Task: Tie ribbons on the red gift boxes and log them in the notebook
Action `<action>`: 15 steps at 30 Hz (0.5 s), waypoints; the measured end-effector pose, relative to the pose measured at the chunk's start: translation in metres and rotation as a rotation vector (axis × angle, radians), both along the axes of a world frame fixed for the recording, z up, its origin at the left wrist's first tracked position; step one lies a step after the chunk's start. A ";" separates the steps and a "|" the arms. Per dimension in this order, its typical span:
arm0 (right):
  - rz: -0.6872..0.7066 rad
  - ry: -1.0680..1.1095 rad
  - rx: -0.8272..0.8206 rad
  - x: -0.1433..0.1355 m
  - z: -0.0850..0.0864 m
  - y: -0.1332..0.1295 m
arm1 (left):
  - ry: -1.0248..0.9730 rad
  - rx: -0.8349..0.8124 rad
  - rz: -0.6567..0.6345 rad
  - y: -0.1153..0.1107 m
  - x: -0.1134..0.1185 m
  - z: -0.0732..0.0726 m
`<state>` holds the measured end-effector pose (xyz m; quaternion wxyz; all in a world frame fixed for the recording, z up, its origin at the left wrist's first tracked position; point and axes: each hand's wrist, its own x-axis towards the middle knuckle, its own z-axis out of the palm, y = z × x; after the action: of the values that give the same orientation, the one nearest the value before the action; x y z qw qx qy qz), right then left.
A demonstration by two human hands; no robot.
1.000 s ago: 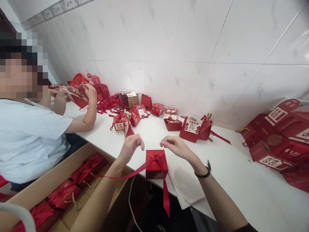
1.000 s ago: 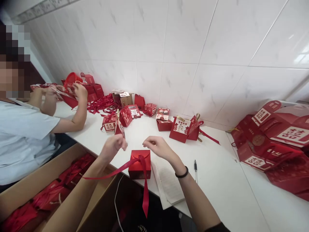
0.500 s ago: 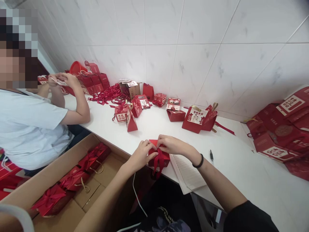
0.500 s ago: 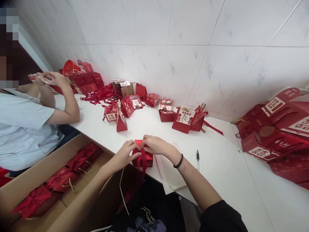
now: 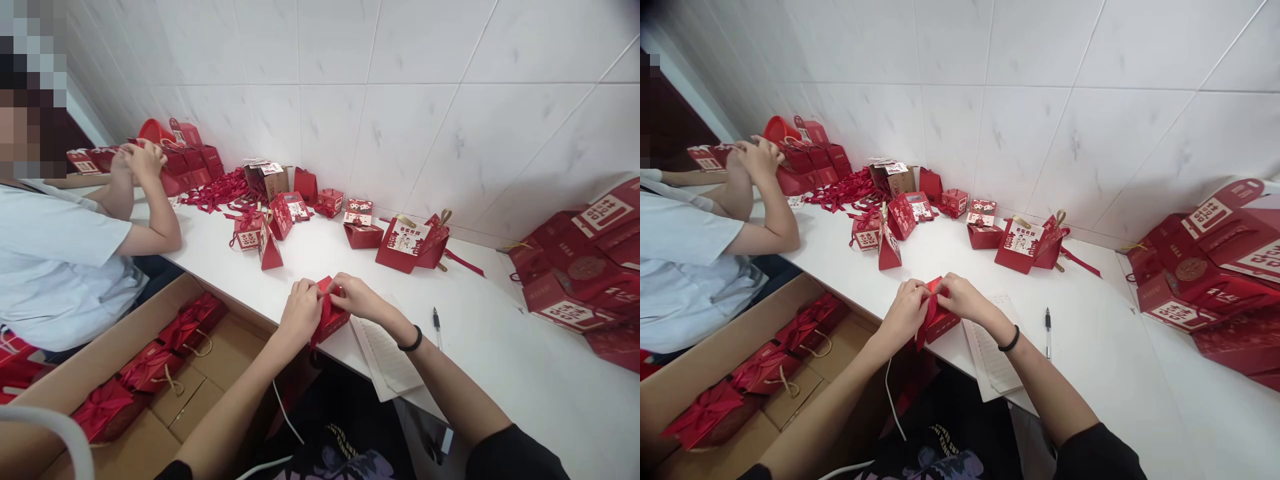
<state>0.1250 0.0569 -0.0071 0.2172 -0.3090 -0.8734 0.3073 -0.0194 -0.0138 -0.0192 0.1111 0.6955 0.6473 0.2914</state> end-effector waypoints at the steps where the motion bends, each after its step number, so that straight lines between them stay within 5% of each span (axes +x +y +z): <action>1: -0.001 -0.007 0.008 0.000 0.000 0.000 | -0.007 0.028 -0.004 0.001 0.000 -0.003; 7: 0.024 -0.096 0.061 -0.002 0.004 -0.002 | -0.070 0.070 -0.004 0.004 -0.001 -0.014; 15: 0.010 -0.122 0.118 -0.003 -0.006 -0.004 | -0.118 -0.013 -0.167 0.005 -0.015 -0.002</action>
<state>0.1217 0.0532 -0.0129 0.1799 -0.3094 -0.9032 0.2369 -0.0339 -0.0090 -0.0217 0.1772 0.7279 0.5813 0.3175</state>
